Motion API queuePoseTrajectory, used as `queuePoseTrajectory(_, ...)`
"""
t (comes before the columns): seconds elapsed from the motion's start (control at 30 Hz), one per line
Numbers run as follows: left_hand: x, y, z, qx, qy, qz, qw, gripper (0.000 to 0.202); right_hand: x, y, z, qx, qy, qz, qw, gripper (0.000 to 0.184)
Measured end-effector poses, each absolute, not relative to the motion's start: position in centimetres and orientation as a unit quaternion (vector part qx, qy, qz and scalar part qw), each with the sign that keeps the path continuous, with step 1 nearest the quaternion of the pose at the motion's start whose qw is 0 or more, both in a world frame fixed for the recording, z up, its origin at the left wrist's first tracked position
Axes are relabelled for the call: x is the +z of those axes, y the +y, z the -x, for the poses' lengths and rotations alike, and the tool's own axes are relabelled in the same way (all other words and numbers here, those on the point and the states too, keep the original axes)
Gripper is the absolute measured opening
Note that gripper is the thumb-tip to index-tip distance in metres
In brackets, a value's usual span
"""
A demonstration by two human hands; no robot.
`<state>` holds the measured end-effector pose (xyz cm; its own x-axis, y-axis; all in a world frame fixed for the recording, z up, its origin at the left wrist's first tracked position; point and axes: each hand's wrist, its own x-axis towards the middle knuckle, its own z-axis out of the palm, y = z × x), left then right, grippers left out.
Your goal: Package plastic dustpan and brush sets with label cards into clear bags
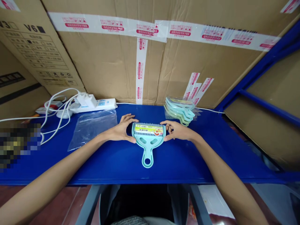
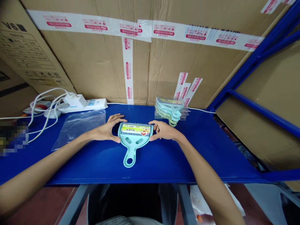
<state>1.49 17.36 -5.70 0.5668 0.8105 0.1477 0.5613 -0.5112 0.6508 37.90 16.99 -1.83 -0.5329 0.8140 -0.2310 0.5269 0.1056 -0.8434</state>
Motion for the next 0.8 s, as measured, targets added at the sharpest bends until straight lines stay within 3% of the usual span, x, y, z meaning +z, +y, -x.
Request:
queuePoseTrajectory(0.53,-5.87,17.31,-1.48,0.238,0.406,-0.837,0.279,0.107,-1.83,16.92,-37.87,0.481,-0.732,0.459,0.147,0.104)
queuePoseTrajectory(0.8,-5.55,17.11,-1.65,0.224,0.415,-0.835,0.284,0.113,-1.88,17.07,-37.89,0.479,-0.733,0.461,0.144,0.110)
